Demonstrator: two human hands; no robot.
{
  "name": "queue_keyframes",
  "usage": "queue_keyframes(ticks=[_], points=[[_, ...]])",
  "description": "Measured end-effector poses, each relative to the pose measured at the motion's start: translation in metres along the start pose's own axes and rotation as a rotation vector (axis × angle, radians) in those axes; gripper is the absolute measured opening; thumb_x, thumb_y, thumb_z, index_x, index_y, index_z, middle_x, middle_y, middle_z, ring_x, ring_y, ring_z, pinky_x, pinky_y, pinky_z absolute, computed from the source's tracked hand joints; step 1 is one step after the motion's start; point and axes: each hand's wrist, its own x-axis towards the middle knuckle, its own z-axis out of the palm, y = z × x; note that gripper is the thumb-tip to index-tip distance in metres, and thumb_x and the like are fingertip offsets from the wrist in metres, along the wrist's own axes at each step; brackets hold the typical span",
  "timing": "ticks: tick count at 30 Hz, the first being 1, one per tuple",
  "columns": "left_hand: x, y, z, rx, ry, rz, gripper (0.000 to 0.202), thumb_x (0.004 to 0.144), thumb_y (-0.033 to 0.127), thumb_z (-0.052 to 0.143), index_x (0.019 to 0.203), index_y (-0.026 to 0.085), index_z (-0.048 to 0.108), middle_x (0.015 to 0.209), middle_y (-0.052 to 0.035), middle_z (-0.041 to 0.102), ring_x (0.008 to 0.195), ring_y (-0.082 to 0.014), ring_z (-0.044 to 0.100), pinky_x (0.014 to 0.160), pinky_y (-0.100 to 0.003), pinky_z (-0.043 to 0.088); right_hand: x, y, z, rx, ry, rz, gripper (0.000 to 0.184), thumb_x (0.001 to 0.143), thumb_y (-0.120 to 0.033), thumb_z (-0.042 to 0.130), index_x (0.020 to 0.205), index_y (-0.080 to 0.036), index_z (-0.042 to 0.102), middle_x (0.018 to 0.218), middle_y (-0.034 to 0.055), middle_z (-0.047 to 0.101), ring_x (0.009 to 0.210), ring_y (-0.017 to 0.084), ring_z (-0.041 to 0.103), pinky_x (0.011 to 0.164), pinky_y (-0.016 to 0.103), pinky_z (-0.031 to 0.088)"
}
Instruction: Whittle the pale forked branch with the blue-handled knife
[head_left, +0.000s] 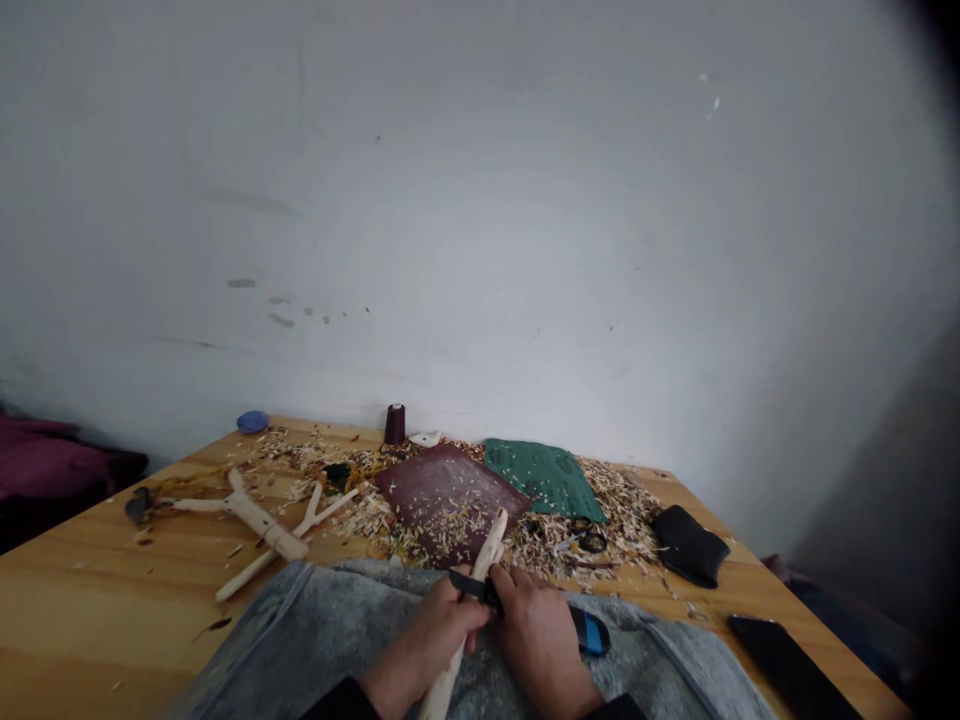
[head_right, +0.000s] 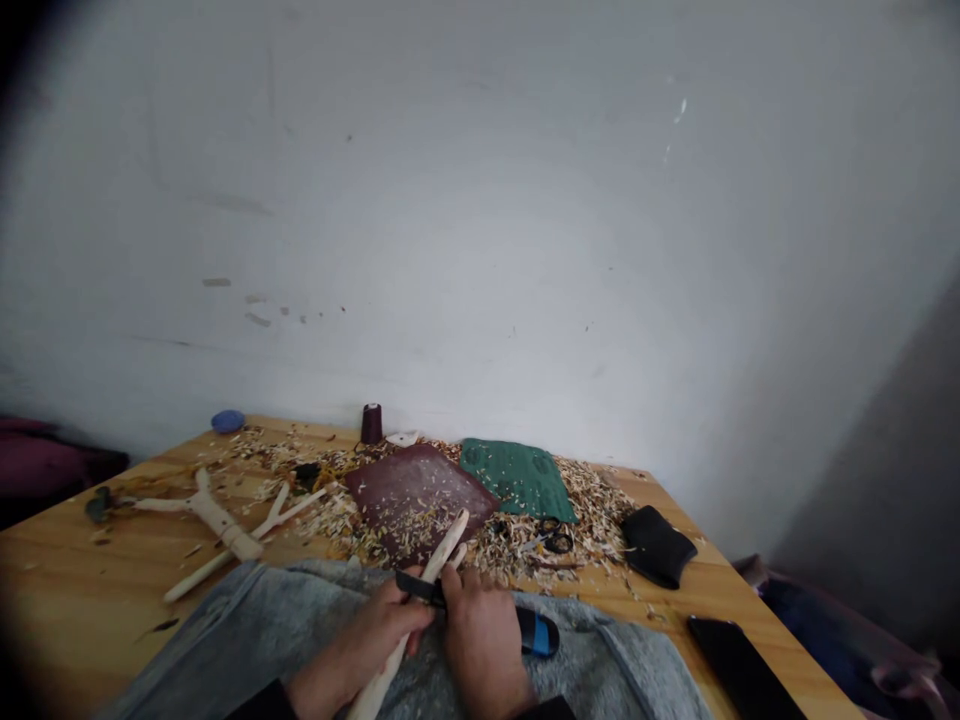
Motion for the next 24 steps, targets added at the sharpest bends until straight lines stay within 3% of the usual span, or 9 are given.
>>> queue_keyframes(ticks=[7,12,20,24], points=[[-0.002,0.004,0.0,0.035,-0.031,0.006,0.012,0.071,0.031,0.05,0.077,0.02,0.049,0.052,0.0076,0.044,0.045,-0.0115,0.042,0.046,-0.024,0.029,0.003,0.007,-0.006,-0.013,-0.022,0.095,0.037,0.087,-0.008,0.042,0.117,-0.024,0.057,0.096,0.0078,0.067,0.086,0.02,0.065,0.069,0.026,0.043],[0.0,-0.001,0.0,0.113,0.01,-0.079,0.023,0.079,0.042,0.048,0.071,0.021,0.05,0.044,0.0062,0.044,0.041,-0.0121,0.04,0.046,-0.025,0.028,0.001,0.003,-0.004,-0.014,-0.01,0.037,0.037,0.087,-0.01,0.043,0.118,-0.024,0.057,0.095,0.0075,0.067,0.088,0.021,0.064,0.071,0.026,0.042],[-0.002,0.0,0.001,0.098,-0.026,0.029,0.034,0.082,0.051,0.045,0.086,0.018,0.052,0.045,0.0081,0.043,0.041,-0.0114,0.04,0.044,-0.023,0.027,0.005,0.017,-0.007,-0.05,-0.032,0.175,0.036,0.088,-0.006,0.038,0.113,-0.024,0.058,0.096,0.0072,0.066,0.085,0.019,0.065,0.066,0.026,0.041],[-0.002,0.002,0.003,0.148,-0.008,-0.002,0.032,0.081,0.05,0.048,0.073,0.019,0.051,0.044,0.0071,0.042,0.041,-0.011,0.04,0.046,-0.024,0.029,0.001,0.009,-0.008,-0.025,-0.023,0.063,0.038,0.088,-0.01,0.042,0.121,-0.023,0.055,0.095,0.0076,0.067,0.088,0.02,0.064,0.071,0.026,0.041]])
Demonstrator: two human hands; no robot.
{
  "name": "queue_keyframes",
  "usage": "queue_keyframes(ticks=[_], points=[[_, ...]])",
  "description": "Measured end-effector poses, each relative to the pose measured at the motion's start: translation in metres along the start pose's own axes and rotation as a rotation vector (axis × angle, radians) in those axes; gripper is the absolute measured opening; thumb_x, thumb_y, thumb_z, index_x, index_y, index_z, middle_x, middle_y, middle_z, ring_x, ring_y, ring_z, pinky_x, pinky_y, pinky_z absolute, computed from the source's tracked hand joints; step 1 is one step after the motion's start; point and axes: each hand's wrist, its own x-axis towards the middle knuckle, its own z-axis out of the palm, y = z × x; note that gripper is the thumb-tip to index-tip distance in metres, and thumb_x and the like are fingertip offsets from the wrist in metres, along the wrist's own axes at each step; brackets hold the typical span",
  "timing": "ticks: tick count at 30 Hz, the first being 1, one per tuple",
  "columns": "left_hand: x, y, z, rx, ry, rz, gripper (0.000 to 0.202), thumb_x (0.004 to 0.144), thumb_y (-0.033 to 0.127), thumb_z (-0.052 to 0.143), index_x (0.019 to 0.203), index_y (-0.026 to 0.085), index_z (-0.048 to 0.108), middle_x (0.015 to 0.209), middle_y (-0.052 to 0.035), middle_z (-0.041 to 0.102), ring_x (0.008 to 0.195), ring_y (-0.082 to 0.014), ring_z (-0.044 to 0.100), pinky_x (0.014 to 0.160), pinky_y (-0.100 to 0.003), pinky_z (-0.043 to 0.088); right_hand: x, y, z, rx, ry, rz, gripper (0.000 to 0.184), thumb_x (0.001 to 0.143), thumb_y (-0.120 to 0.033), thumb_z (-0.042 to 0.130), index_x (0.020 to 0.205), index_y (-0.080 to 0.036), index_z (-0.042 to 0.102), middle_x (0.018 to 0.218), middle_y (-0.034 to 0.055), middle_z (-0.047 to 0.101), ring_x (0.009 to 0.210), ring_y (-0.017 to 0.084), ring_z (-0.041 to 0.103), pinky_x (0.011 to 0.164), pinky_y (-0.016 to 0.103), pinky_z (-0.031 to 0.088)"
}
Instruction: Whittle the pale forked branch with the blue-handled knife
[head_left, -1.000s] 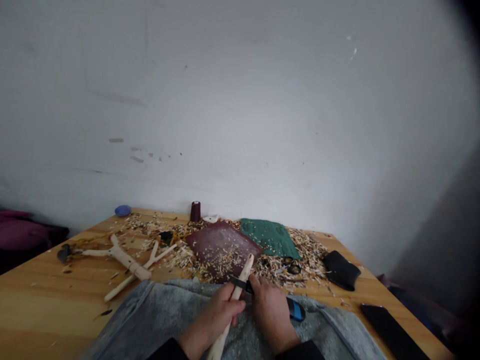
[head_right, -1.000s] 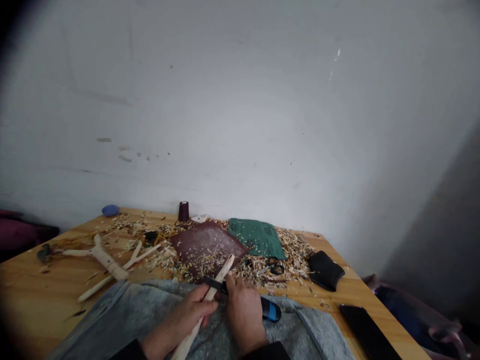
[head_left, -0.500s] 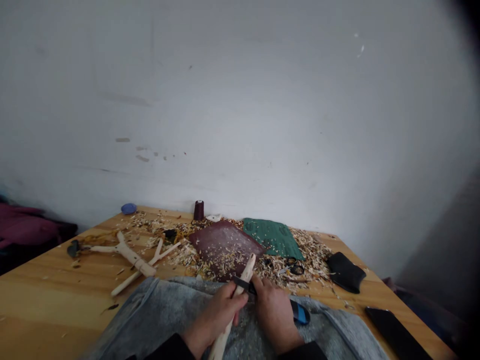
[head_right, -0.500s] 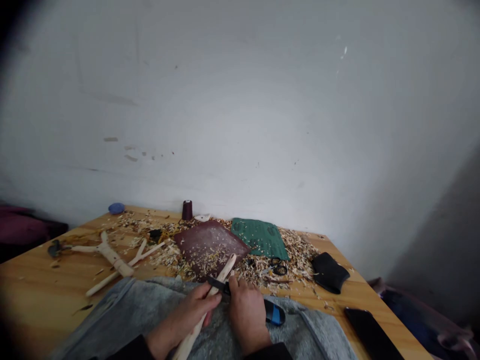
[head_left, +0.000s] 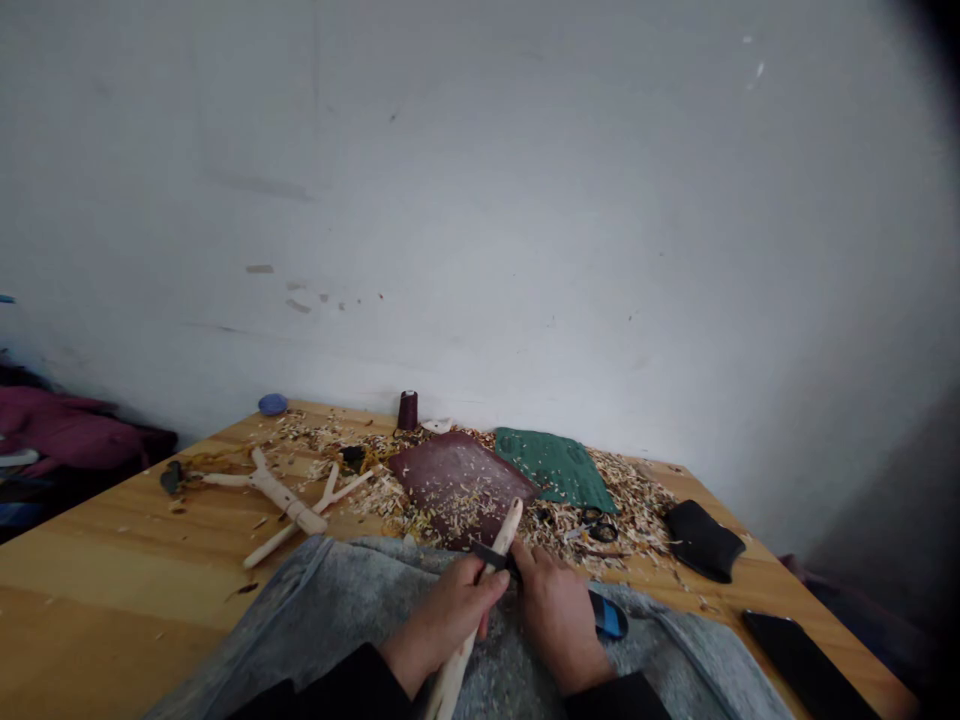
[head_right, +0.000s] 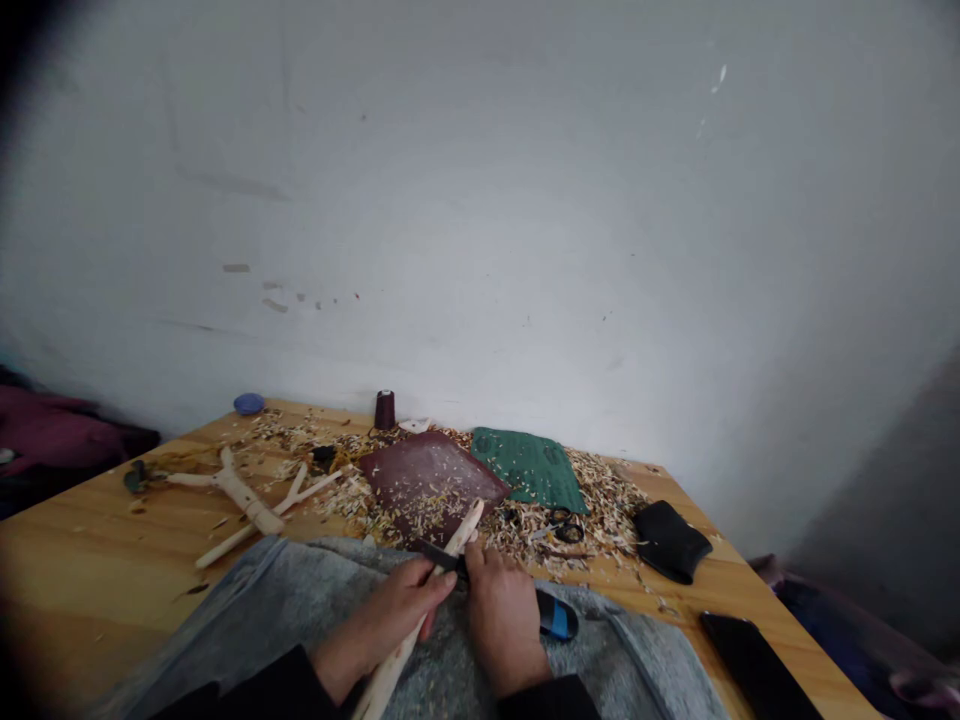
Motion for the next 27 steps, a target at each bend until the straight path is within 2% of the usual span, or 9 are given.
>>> queue_keyframes(ticks=[5,14,17,20,27], points=[[0.0022,-0.0037,0.0008,0.009,0.019,0.018,0.031,0.082,0.048,0.046,0.072,0.019,0.052,0.043,0.0063,0.042,0.04,-0.0118,0.04,0.046,-0.025,0.029,-0.0021,-0.005,0.0036,0.008,0.012,-0.017,0.038,0.088,-0.01,0.041,0.121,-0.023,0.056,0.096,0.0074,0.066,0.088,0.02,0.064,0.072,0.027,0.042],[-0.0008,0.0024,0.0013,0.005,0.034,-0.006,0.033,0.08,0.052,0.048,0.075,0.019,0.052,0.039,0.0066,0.043,0.037,-0.0117,0.041,0.044,-0.024,0.03,-0.0012,-0.0037,0.0015,0.018,0.012,-0.024,0.037,0.088,-0.01,0.041,0.12,-0.023,0.056,0.097,0.0075,0.066,0.089,0.02,0.063,0.073,0.026,0.042],[-0.0002,0.0005,0.0017,-0.054,0.018,-0.042,0.038,0.077,0.057,0.05,0.079,0.019,0.051,0.036,0.0079,0.043,0.034,-0.0116,0.041,0.042,-0.024,0.032,-0.0014,-0.0058,0.0001,0.01,0.005,-0.024,0.039,0.088,-0.01,0.042,0.121,-0.024,0.056,0.097,0.0076,0.066,0.089,0.021,0.063,0.072,0.027,0.042],[-0.0012,0.0003,0.0,-0.059,-0.019,-0.049,0.043,0.074,0.062,0.052,0.072,0.019,0.051,0.037,0.0066,0.044,0.035,-0.0107,0.041,0.042,-0.024,0.032,-0.0018,-0.0075,-0.0007,0.005,-0.006,-0.019,0.035,0.087,-0.012,0.044,0.118,-0.024,0.058,0.095,0.0078,0.066,0.088,0.021,0.064,0.071,0.027,0.042],[-0.0036,0.0051,-0.0001,0.058,-0.016,-0.031,0.03,0.079,0.045,0.052,0.063,0.02,0.051,0.037,0.0065,0.041,0.035,-0.0105,0.04,0.042,-0.024,0.029,-0.003,-0.0097,-0.0003,0.027,-0.016,-0.024,0.037,0.087,-0.011,0.043,0.12,-0.023,0.056,0.096,0.0075,0.066,0.088,0.021,0.064,0.071,0.026,0.043]])
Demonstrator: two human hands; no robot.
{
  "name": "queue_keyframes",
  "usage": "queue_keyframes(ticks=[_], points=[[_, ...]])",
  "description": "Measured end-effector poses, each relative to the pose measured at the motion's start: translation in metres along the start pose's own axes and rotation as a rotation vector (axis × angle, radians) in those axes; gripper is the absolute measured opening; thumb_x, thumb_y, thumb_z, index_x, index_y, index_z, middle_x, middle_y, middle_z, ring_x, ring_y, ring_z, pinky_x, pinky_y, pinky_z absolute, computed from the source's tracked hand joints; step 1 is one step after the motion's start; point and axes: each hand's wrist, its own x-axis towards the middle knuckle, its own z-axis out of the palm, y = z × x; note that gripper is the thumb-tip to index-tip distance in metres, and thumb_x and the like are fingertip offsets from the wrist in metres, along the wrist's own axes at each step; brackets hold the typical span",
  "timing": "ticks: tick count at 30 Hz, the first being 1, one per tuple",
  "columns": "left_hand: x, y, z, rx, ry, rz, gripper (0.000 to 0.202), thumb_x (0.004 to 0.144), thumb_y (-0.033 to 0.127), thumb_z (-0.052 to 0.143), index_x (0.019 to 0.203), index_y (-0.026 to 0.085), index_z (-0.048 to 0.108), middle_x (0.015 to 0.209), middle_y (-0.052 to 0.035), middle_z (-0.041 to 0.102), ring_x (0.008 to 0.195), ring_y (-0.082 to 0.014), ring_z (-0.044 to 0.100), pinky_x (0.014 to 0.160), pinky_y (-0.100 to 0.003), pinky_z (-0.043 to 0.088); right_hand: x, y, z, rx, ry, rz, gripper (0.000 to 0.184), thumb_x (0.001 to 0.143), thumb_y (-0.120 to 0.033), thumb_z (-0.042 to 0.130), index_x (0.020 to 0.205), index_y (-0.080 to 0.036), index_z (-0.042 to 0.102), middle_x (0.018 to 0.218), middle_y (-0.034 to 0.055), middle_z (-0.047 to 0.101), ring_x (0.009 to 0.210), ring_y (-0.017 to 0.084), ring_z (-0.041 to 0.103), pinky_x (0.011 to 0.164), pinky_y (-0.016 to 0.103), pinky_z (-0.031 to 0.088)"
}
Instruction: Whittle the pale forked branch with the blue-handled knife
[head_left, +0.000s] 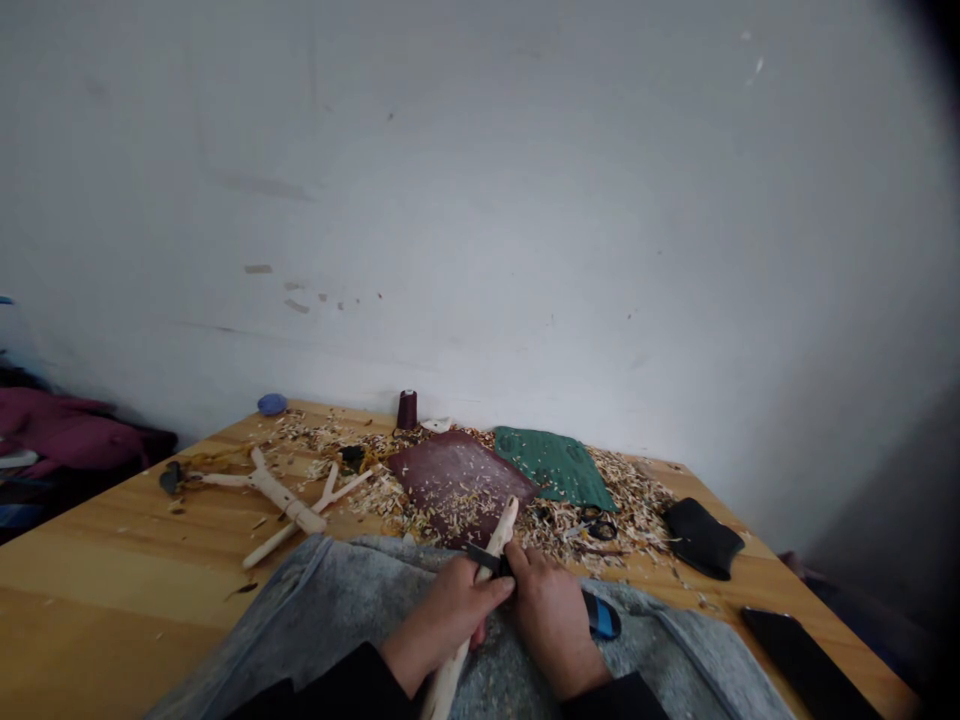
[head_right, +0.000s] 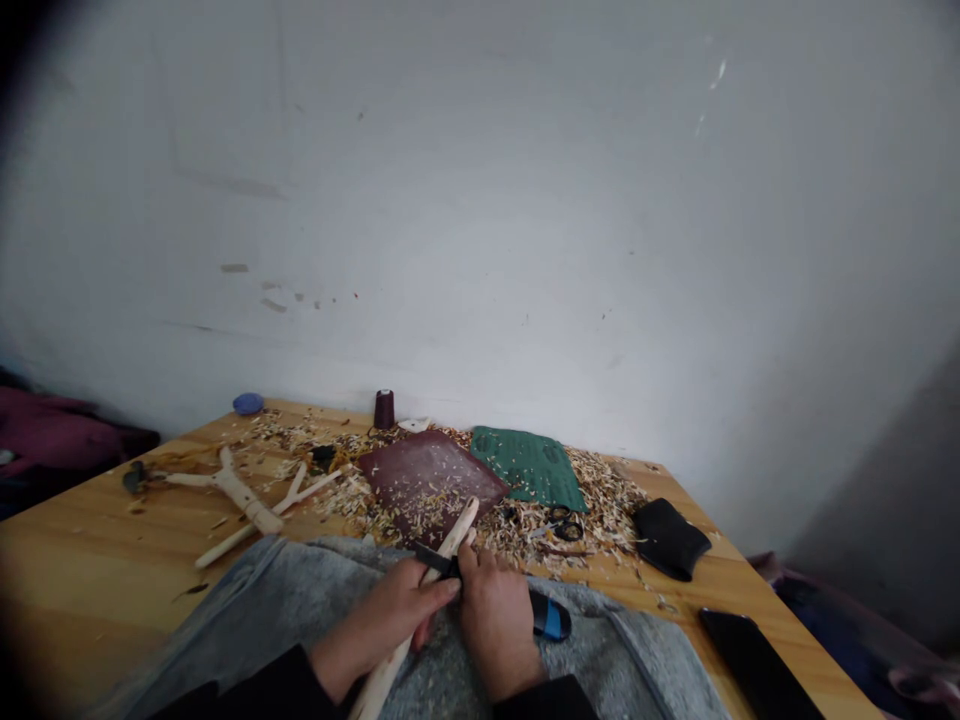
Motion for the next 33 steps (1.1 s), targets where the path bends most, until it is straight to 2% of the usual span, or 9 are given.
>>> queue_keyframes(ticks=[5,11,16,20,25,29,33], points=[[0.0,0.002,0.002,0.06,0.023,0.007,0.032,0.083,0.042,0.047,0.059,0.02,0.05,0.036,0.0065,0.04,0.035,-0.0103,0.041,0.043,-0.023,0.031,0.0,-0.001,0.002,-0.004,-0.006,0.0,0.041,0.087,-0.009,0.042,0.123,-0.022,0.054,0.097,0.0081,0.067,0.089,0.021,0.065,0.071,0.027,0.044],[-0.001,0.003,0.002,0.092,0.061,0.008,0.028,0.084,0.038,0.045,0.065,0.019,0.053,0.039,0.0063,0.042,0.035,-0.011,0.043,0.04,-0.022,0.031,-0.001,-0.002,0.003,-0.053,0.0,0.018,0.039,0.087,-0.007,0.041,0.12,-0.023,0.056,0.096,0.0082,0.066,0.088,0.022,0.064,0.07,0.027,0.044],[-0.005,0.013,0.0,0.086,0.066,0.005,0.025,0.084,0.034,0.046,0.069,0.018,0.057,0.039,0.0067,0.041,0.033,-0.0107,0.041,0.037,-0.021,0.03,-0.001,-0.002,0.004,-0.061,0.033,0.018,0.039,0.087,-0.007,0.042,0.12,-0.022,0.056,0.094,0.0085,0.065,0.089,0.022,0.063,0.072,0.028,0.044],[-0.007,0.013,-0.002,0.087,0.047,0.018,0.028,0.084,0.036,0.047,0.067,0.017,0.058,0.036,0.0064,0.041,0.031,-0.0105,0.041,0.038,-0.02,0.03,-0.003,-0.003,0.004,-0.063,0.039,0.013,0.041,0.086,-0.007,0.043,0.122,-0.023,0.056,0.094,0.0082,0.065,0.088,0.023,0.063,0.073,0.03,0.044],[-0.002,0.002,-0.003,0.108,0.037,0.006,0.038,0.084,0.046,0.047,0.061,0.018,0.058,0.033,0.0061,0.038,0.029,-0.0111,0.04,0.038,-0.021,0.029,-0.003,-0.004,0.005,-0.087,0.058,-0.004,0.041,0.086,-0.006,0.044,0.121,-0.022,0.056,0.094,0.0083,0.066,0.088,0.024,0.063,0.073,0.032,0.045],[0.0,-0.002,-0.003,0.122,0.039,-0.019,0.048,0.083,0.053,0.046,0.049,0.02,0.05,0.031,0.0044,0.039,0.03,-0.0115,0.04,0.039,-0.022,0.031,-0.003,-0.004,0.006,-0.09,0.079,-0.011,0.043,0.086,-0.005,0.045,0.123,-0.023,0.055,0.093,0.0077,0.066,0.087,0.023,0.064,0.072,0.031,0.046],[-0.002,0.003,-0.003,0.155,0.046,-0.045,0.049,0.085,0.052,0.043,0.046,0.022,0.045,0.03,0.0049,0.037,0.03,-0.0124,0.041,0.04,-0.023,0.032,-0.004,-0.006,0.003,-0.124,0.069,0.017,0.04,0.087,-0.006,0.045,0.121,-0.023,0.056,0.092,0.0074,0.066,0.086,0.022,0.064,0.071,0.029,0.046]])
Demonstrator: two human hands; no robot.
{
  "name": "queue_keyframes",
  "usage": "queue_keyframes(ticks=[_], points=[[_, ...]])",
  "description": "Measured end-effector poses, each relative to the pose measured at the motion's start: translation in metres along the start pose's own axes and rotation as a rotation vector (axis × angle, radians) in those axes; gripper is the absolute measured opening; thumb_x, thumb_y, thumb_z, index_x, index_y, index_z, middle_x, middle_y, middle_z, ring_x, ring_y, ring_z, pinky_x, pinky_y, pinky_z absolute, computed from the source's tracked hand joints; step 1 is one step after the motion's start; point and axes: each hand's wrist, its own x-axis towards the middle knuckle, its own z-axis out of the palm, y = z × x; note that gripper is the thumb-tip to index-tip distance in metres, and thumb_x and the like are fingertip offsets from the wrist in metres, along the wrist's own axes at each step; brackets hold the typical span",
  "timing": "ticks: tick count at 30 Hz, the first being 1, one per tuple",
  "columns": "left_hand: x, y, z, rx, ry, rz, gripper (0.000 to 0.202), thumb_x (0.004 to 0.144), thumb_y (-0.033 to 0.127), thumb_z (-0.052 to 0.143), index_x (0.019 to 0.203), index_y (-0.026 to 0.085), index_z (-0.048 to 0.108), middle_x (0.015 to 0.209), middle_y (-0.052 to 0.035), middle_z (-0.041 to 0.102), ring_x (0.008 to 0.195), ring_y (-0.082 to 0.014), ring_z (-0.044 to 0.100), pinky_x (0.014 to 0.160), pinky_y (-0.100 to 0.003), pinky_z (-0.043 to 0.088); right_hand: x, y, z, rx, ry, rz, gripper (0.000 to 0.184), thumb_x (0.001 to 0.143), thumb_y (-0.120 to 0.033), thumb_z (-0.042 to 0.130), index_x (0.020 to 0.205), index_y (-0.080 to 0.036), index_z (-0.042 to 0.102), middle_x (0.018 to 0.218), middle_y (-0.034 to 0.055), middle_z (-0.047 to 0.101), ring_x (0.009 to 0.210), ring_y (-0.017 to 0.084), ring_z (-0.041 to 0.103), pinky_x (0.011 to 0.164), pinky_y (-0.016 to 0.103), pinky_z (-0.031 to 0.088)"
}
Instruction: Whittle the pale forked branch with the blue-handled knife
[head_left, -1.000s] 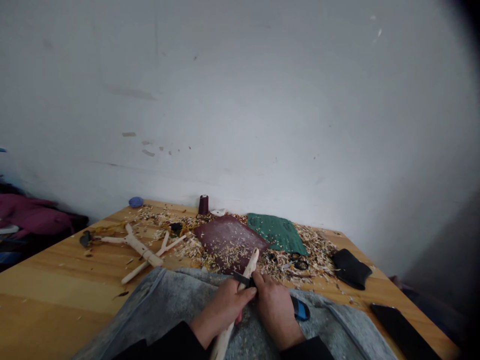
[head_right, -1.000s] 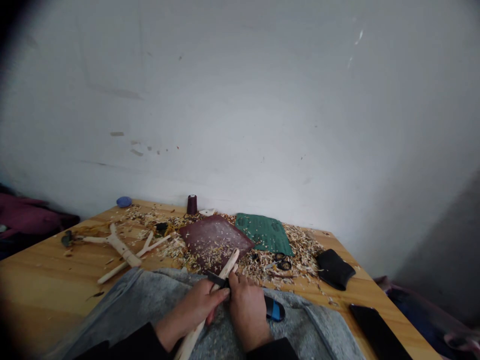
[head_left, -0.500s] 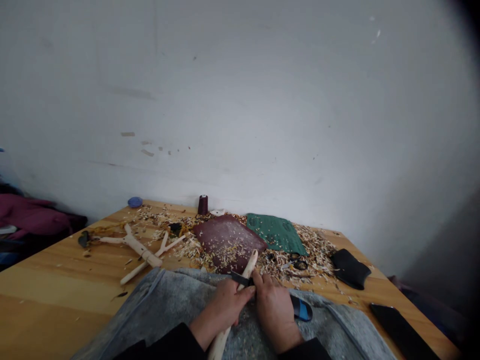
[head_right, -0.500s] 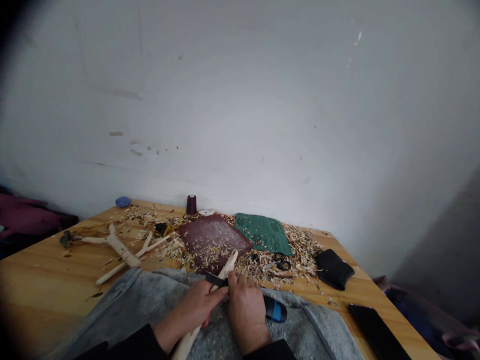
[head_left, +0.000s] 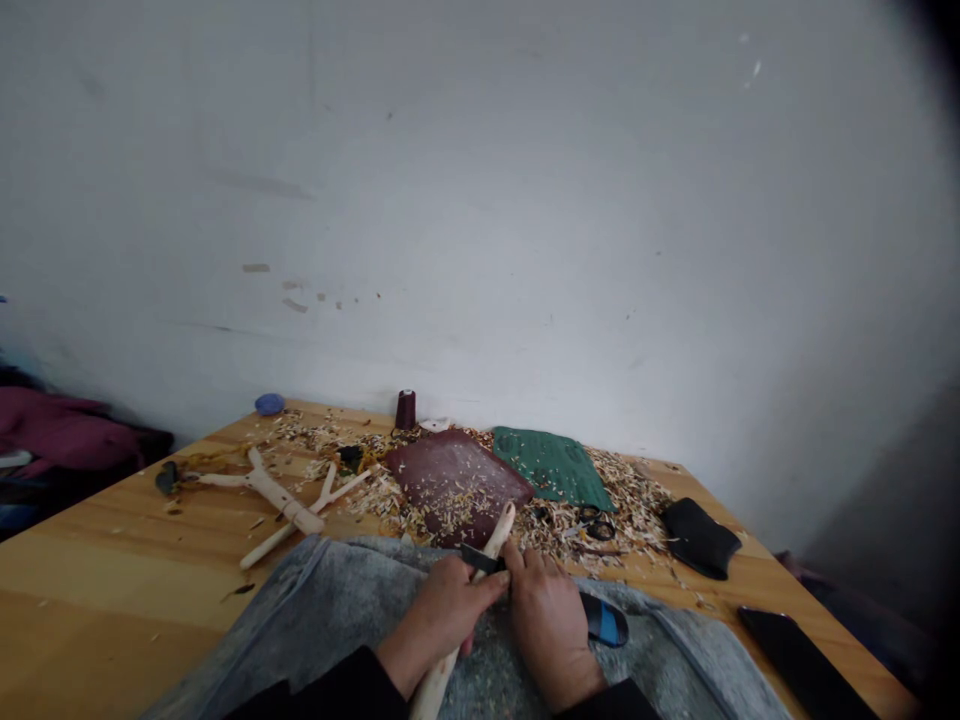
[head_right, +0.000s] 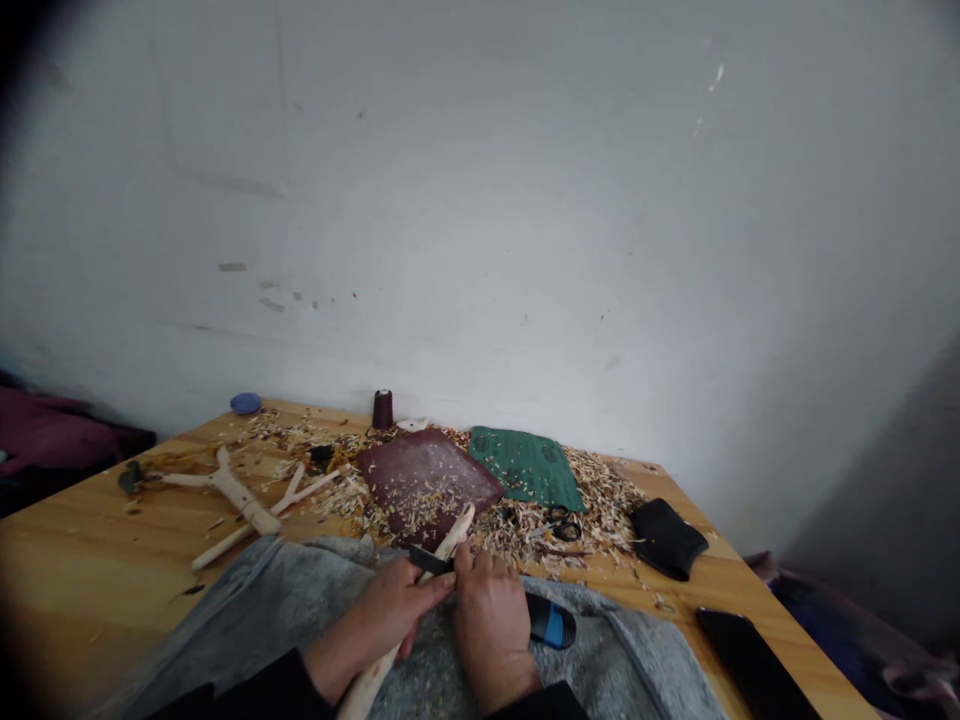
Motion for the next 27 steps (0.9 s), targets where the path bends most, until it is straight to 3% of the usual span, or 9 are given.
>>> queue_keyframes(ticks=[5,10,17,27], points=[[-0.002,0.006,0.001,0.08,0.051,0.027,0.058,0.089,0.058,0.028,0.043,0.023,0.037,0.029,0.0037,0.034,0.034,-0.0137,0.046,0.046,-0.023,0.035,0.001,0.0,-0.004,0.007,-0.008,0.064,0.037,0.09,-0.008,0.04,0.119,-0.024,0.056,0.091,0.0073,0.066,0.085,0.022,0.065,0.069,0.028,0.047],[0.0,0.002,0.001,-0.02,0.082,0.002,0.039,0.084,0.05,0.044,0.056,0.022,0.045,0.036,0.0046,0.043,0.036,-0.0131,0.045,0.044,-0.023,0.031,0.002,0.001,-0.001,0.06,-0.03,0.01,0.038,0.088,-0.006,0.041,0.118,-0.025,0.056,0.091,0.0061,0.066,0.084,0.022,0.065,0.066,0.028,0.046],[0.007,-0.012,0.004,-0.177,0.03,0.059,0.033,0.08,0.05,0.049,0.065,0.021,0.05,0.041,0.0041,0.048,0.039,-0.0124,0.046,0.044,-0.023,0.032,0.001,0.001,-0.002,0.109,-0.048,-0.034,0.036,0.088,-0.01,0.045,0.118,-0.024,0.057,0.092,0.0063,0.066,0.084,0.021,0.065,0.067,0.027,0.045],[0.005,-0.01,0.004,-0.064,0.049,0.033,0.038,0.086,0.052,0.042,0.071,0.019,0.054,0.042,0.0032,0.051,0.042,-0.0142,0.053,0.048,-0.024,0.037,0.002,0.002,-0.001,0.082,-0.01,0.001,0.038,0.088,-0.008,0.042,0.119,-0.026,0.056,0.091,0.0052,0.067,0.084,0.021,0.065,0.067,0.027,0.045]])
